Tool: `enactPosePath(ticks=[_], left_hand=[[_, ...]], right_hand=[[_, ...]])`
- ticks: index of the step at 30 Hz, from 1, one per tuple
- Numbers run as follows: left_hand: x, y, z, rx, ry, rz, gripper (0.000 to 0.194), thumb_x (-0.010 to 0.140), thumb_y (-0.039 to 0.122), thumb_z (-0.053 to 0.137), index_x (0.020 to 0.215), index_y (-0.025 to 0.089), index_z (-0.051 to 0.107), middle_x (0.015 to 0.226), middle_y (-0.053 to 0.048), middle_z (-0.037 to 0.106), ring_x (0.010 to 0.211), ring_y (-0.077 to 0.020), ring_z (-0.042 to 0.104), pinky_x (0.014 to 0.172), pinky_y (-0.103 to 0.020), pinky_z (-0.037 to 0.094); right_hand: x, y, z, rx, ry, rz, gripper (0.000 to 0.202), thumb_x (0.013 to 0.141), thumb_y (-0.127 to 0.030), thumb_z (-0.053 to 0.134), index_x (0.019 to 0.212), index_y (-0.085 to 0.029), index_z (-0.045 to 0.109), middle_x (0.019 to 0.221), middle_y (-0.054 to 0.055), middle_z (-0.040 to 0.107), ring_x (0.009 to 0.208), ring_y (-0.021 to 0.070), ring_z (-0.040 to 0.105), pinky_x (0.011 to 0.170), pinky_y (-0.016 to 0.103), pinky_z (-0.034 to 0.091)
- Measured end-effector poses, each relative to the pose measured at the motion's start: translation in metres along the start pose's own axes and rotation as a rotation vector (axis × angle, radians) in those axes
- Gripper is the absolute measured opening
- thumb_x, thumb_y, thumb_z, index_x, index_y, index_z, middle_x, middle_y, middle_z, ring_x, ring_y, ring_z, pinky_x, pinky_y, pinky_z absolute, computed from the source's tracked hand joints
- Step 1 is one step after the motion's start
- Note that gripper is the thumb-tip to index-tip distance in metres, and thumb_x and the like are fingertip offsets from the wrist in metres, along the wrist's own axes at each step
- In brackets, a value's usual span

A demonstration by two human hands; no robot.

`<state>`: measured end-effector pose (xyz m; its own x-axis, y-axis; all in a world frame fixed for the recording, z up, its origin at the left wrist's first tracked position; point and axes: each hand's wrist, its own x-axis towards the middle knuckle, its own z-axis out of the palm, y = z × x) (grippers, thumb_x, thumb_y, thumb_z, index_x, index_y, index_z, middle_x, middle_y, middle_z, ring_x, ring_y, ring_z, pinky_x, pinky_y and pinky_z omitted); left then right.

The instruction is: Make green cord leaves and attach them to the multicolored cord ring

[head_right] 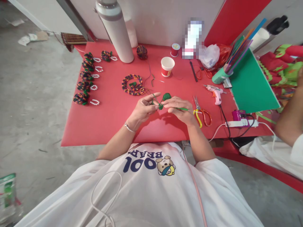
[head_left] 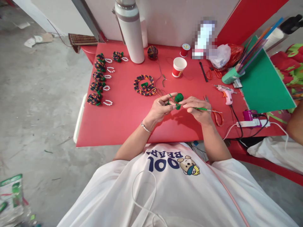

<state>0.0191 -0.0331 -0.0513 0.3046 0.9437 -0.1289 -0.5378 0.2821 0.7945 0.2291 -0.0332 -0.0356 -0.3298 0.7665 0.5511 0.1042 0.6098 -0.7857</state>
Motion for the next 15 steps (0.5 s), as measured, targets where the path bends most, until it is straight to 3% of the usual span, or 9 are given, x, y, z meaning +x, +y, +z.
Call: enactPosePath(ticks=[5,11,15], left_hand=[[0.000,0.001,-0.001,0.033,0.010,-0.028,0.070,0.054,0.021,0.096,0.122,0.015,0.081,0.070,0.001,0.073,0.045,-0.0018,0.036,0.045,-0.023,0.020],[0.000,0.000,-0.003,0.023,-0.030,-0.044,0.066,0.056,0.021,0.094,0.120,0.013,0.081,0.072,0.001,0.070,0.046,-0.0013,0.034,0.045,-0.023,0.021],[-0.001,-0.002,-0.001,0.018,-0.067,-0.043,0.061,0.057,0.024,0.095,0.116,0.015,0.082,0.068,0.003,0.067,0.045,-0.0013,0.033,0.045,-0.022,0.021]], right_hand=[[0.002,-0.008,-0.009,-0.056,-0.075,-0.011,0.013,0.094,-0.046,0.078,0.103,-0.039,0.085,0.108,-0.001,0.086,0.093,0.0214,0.078,0.088,0.044,0.062],[0.006,-0.009,-0.018,-0.024,-0.103,0.024,0.022,0.095,-0.052,0.075,0.097,-0.033,0.086,0.101,0.003,0.086,0.090,0.0221,0.079,0.088,0.044,0.062],[0.004,-0.003,-0.011,0.102,-0.097,0.085,0.025,0.095,-0.054,0.074,0.095,-0.032,0.085,0.098,0.004,0.085,0.088,0.0218,0.079,0.084,0.042,0.064]])
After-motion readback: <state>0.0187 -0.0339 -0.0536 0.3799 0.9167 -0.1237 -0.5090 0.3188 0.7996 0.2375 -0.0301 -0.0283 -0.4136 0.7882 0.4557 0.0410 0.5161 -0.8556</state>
